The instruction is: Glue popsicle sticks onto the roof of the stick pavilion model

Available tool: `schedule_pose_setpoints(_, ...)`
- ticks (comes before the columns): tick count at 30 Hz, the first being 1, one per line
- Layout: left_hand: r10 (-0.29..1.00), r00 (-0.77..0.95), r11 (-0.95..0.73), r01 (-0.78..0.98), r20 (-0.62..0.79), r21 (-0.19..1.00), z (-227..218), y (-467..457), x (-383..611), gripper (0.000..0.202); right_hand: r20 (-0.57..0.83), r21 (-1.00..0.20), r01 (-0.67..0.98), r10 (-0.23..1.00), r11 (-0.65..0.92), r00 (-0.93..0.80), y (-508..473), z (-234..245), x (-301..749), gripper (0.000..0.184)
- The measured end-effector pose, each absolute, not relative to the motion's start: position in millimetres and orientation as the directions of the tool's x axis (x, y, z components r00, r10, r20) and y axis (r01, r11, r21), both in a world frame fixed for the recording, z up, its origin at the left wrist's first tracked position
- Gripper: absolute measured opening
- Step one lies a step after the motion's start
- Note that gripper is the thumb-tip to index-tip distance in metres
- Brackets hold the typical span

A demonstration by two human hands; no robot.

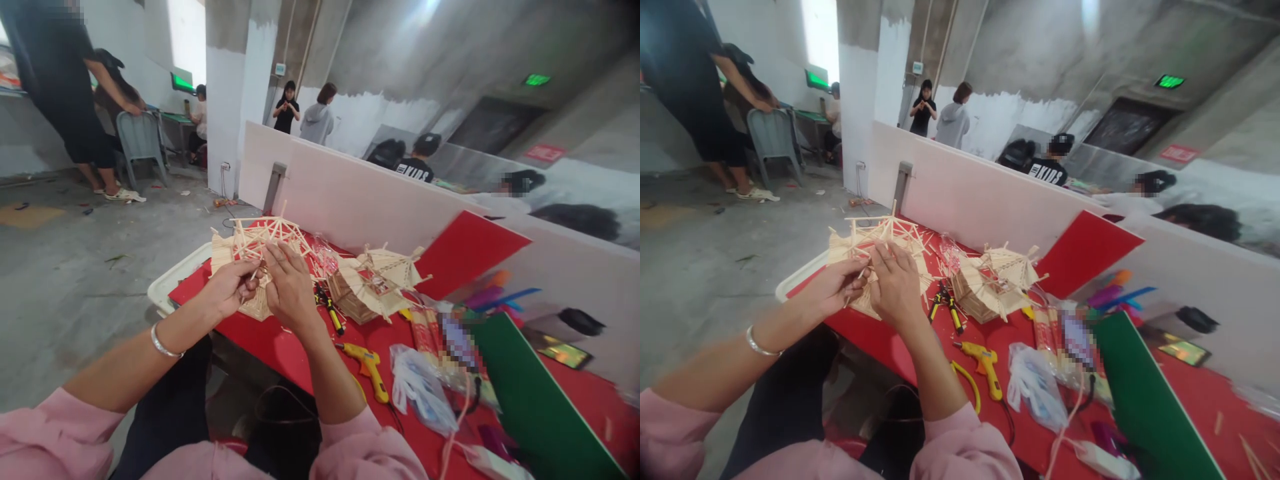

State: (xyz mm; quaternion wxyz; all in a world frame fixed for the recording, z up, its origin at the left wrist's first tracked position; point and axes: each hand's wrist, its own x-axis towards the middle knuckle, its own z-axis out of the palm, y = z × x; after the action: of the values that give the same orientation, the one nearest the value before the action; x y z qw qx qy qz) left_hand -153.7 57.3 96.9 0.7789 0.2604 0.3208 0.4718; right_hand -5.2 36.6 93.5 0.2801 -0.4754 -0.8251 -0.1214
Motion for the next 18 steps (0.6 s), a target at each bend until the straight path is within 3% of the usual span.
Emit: schedule_pose_setpoints(18,0.893,0.349,0.438,-0.529,-0.284,0.727,102.3,55.2,-155.0,0.008,0.592,-0.068,0.842,0.701,0.535,-0.397,37.1,94.5,-5.5,0.061)
